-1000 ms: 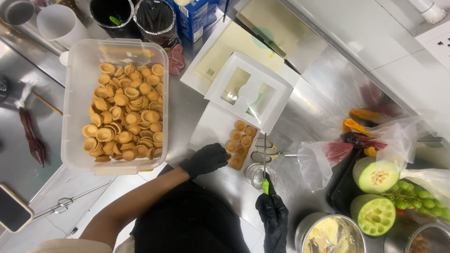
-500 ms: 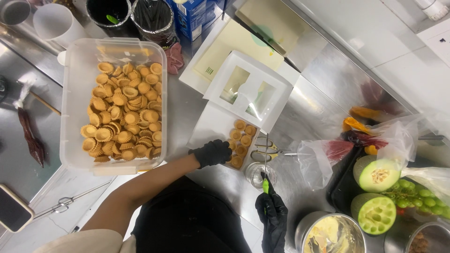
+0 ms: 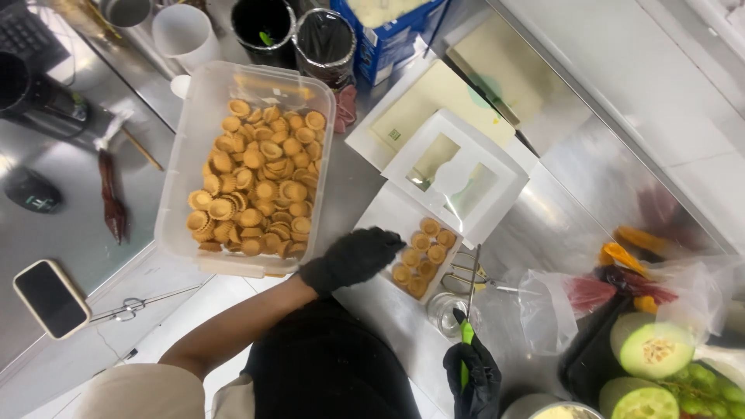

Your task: The person fills tart shells with a cream using a spatula and places them into a cardboard box.

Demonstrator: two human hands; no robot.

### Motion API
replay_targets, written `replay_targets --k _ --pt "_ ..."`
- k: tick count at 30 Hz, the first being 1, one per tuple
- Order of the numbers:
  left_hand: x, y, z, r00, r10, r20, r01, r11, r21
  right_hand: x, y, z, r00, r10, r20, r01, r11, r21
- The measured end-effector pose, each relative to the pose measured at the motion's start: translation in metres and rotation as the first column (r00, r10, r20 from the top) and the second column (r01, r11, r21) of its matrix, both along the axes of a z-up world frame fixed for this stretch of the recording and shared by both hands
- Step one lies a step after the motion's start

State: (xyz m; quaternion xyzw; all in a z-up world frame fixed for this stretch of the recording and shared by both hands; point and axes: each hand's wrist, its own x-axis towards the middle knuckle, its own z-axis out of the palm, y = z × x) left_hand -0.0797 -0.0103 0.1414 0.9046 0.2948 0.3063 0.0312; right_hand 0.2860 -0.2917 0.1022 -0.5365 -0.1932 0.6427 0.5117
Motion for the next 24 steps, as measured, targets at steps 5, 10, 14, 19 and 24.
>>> replay_targets --k 5,10,14,19,24 --pt "-0.136 0.003 -0.011 0.691 0.654 -0.308 -0.72 0.66 -0.213 -0.067 0.112 0.063 0.998 0.018 0.056 -0.014 0.998 -0.068" --pt "-0.191 -0.008 -0.054 0.569 0.672 -0.474 -0.82 0.503 -0.272 -0.084 0.125 0.065 0.992 0.116 0.053 -0.116 0.993 -0.008" --pt "-0.205 0.002 -0.061 0.585 0.661 -0.47 -0.809 0.432 -0.398 -0.082 0.121 0.041 0.992 0.09 0.093 -0.088 0.996 -0.03" --pt "-0.202 0.008 -0.02 0.67 0.73 -0.132 -0.597 0.425 -0.68 -0.093 0.121 0.055 0.985 0.161 0.068 -0.156 0.985 -0.078" --pt "-0.13 0.007 0.052 0.52 0.78 0.347 0.221 0.27 -0.937 -0.113 0.122 0.068 0.952 0.294 0.084 -0.297 0.955 0.025"
